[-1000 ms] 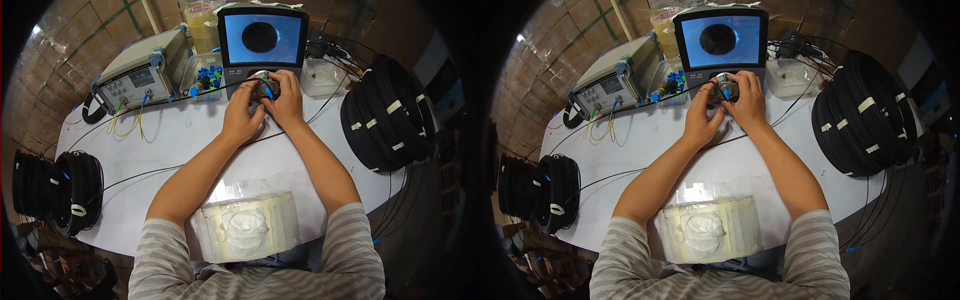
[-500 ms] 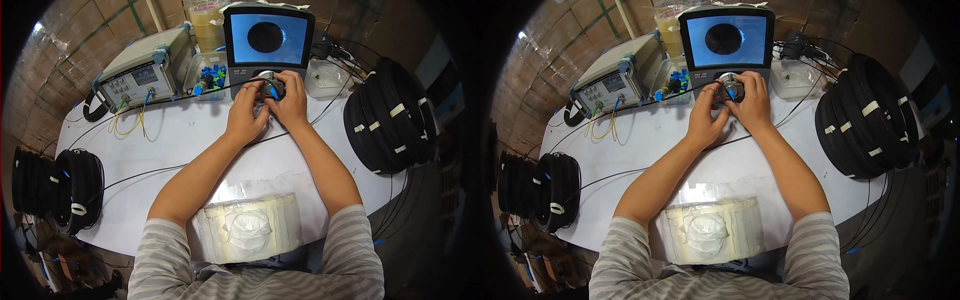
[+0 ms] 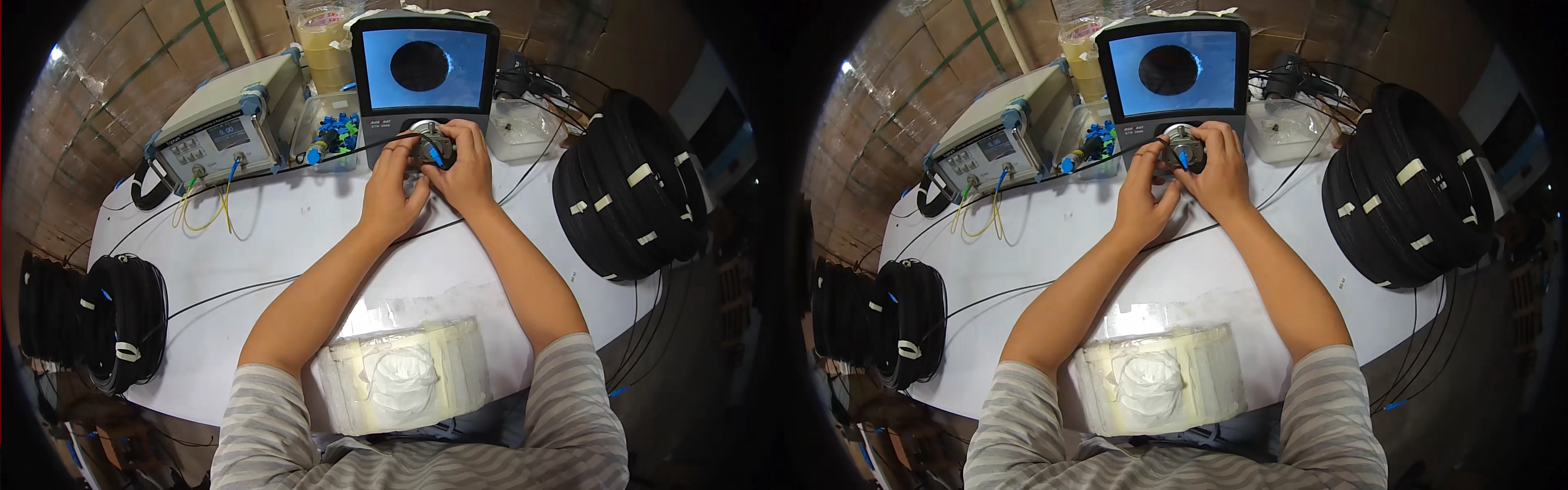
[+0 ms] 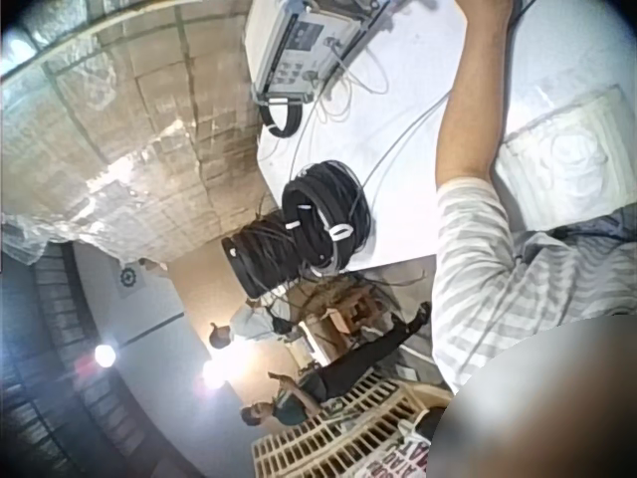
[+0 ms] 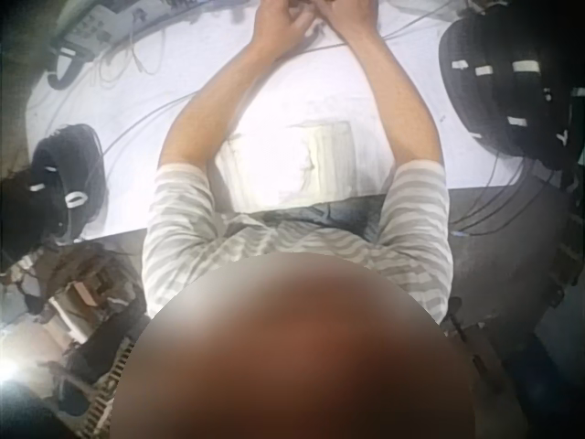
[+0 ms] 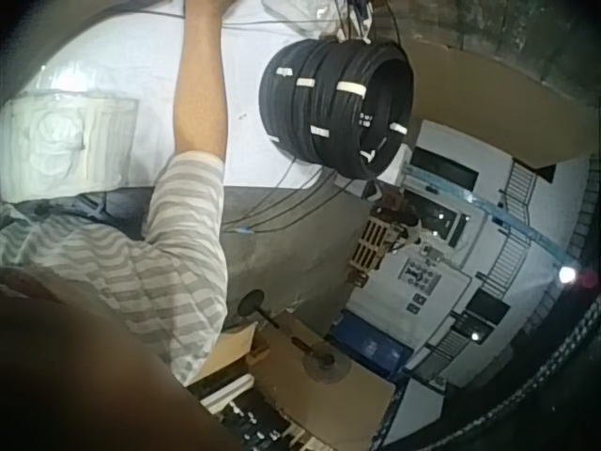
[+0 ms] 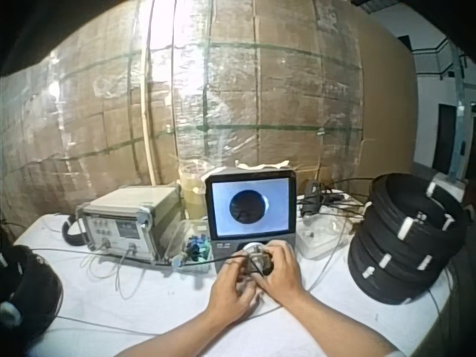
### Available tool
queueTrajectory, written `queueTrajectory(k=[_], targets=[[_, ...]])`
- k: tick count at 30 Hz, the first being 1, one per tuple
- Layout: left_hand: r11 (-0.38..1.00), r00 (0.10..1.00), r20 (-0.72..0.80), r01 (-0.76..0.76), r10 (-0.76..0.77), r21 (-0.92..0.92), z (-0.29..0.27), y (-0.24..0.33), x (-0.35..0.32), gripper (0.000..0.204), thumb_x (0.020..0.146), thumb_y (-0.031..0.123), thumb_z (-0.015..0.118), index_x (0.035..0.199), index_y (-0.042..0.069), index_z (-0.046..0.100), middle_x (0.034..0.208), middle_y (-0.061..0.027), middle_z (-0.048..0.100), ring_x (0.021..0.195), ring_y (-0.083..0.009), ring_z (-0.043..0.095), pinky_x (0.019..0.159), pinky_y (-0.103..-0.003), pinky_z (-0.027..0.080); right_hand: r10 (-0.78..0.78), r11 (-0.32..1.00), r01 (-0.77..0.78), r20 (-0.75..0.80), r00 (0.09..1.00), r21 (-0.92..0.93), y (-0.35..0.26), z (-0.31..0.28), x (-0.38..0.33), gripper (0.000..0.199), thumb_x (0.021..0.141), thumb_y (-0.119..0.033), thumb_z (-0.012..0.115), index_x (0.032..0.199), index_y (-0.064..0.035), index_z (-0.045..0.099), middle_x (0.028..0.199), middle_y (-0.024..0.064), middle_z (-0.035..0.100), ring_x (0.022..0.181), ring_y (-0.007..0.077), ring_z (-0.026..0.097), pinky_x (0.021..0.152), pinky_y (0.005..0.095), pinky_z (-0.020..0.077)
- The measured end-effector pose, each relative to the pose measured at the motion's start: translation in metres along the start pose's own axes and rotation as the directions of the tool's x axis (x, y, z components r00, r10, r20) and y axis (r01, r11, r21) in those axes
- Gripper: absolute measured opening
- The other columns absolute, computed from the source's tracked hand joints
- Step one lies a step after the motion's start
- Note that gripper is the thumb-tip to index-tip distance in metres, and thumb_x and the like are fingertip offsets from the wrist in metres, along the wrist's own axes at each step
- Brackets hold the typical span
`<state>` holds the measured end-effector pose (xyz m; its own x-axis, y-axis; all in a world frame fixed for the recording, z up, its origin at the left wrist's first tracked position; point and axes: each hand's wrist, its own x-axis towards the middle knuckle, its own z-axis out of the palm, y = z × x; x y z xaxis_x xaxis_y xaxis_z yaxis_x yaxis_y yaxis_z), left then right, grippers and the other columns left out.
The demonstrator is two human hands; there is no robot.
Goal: Inspecting and testing cable connectors using a fiber optic microscope and testing device.
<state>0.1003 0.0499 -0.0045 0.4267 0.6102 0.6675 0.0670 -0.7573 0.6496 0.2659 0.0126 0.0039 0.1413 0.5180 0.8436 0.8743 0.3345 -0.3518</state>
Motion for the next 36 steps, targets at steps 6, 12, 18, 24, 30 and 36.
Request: queueTrajectory(k=[6, 12, 18, 24, 30, 36], targets=[[1.0, 1.0, -0.007, 0.0, -0.001, -0.014, -0.0008, -0.0027, 0.0005, 0.06, 0.087, 0.004, 0.07, 0.144, 0.0, 0.052, 0.136, -0.0146, 0.06, 0.111, -0.0299, 0.067, 0.092, -0.039, 0.057, 0.022, 1.0, -0.022, 0.014, 1.0, 0.013, -0.0009, 0.0009, 0.0001, 0.064, 0.066, -0.009, 0.091, 0.121, -0.0047, 0.06, 0.125, 0.0147, 0.062, 0.116, 0.0378, 0.061, 0.098, 0.0456, 0.0518], [1.0, 1.0, 0.006, 0.023, -0.023, -0.005, -0.0009, -0.0008, 0.0002, 0.06, 0.087, 0.005, 0.069, 0.145, 0.001, 0.052, 0.137, -0.0138, 0.059, 0.11, -0.0291, 0.067, 0.092, -0.039, 0.057, 0.019, 1.0, -0.019, 0.017, 1.0, 0.018, -0.0005, -0.0001, -0.001, 0.065, 0.065, -0.007, 0.091, 0.121, -0.0047, 0.059, 0.125, 0.0154, 0.062, 0.116, 0.0386, 0.061, 0.098, 0.0451, 0.0519], [1.0, 1.0, 0.004, 0.006, -0.006, -0.028, -0.0012, 0.001, 0.0008, 0.06, 0.087, 0.003, 0.068, 0.145, 0.001, 0.051, 0.138, -0.014, 0.059, 0.108, -0.0279, 0.068, 0.092, -0.039, 0.057, 0.03, 0.999, -0.03, 0.021, 0.999, 0.018, -0.001, -0.0008, -0.0011, 0.065, 0.065, -0.007, 0.091, 0.121, -0.0046, 0.059, 0.126, 0.0159, 0.062, 0.116, 0.0387, 0.062, 0.098, 0.0448, 0.0523], [1.0, 1.0, 0.024, 0.002, -0.001, -0.022, -0.0011, -0.0032, 0.0012, 0.063, 0.088, 0.001, 0.069, 0.148, 0.0, 0.049, 0.143, -0.0136, 0.056, 0.108, -0.0235, 0.066, 0.091, -0.036, 0.057, 0.026, 0.999, -0.026, 0.017, 1.0, 0.018, 0.0024, 0.0008, -0.0018, 0.067, 0.064, -0.007, 0.092, 0.122, -0.0046, 0.058, 0.126, 0.0161, 0.062, 0.116, 0.0384, 0.062, 0.098, 0.0448, 0.0523], [1.0, 1.0, 0.028, -0.009, 0.01, -0.012, -0.0005, -0.0055, 0.0, 0.066, 0.089, -0.001, 0.07, 0.15, 0.0, 0.046, 0.149, -0.0127, 0.054, 0.107, -0.0197, 0.065, 0.09, -0.033, 0.057, 0.02, 0.999, -0.02, 0.014, 1.0, 0.028, 0.001, -0.0001, -0.0008, 0.066, 0.065, -0.007, 0.091, 0.121, -0.0047, 0.058, 0.125, 0.016, 0.062, 0.116, 0.0385, 0.062, 0.098, 0.045, 0.0521], [1.0, 1.0, 0.027, -0.013, 0.013, -0.017, 0.0, -0.005, 0.0001, 0.066, 0.088, -0.001, 0.07, 0.15, 0.0, 0.047, 0.149, -0.0132, 0.054, 0.106, -0.0198, 0.065, 0.089, -0.033, 0.057, 0.039, 0.999, -0.039, 0.013, 0.999, 0.034, -0.0001, 0.0004, -0.002, 0.066, 0.064, -0.007, 0.091, 0.121, -0.0047, 0.058, 0.124, 0.016, 0.062, 0.116, 0.0384, 0.062, 0.099, 0.045, 0.052]])
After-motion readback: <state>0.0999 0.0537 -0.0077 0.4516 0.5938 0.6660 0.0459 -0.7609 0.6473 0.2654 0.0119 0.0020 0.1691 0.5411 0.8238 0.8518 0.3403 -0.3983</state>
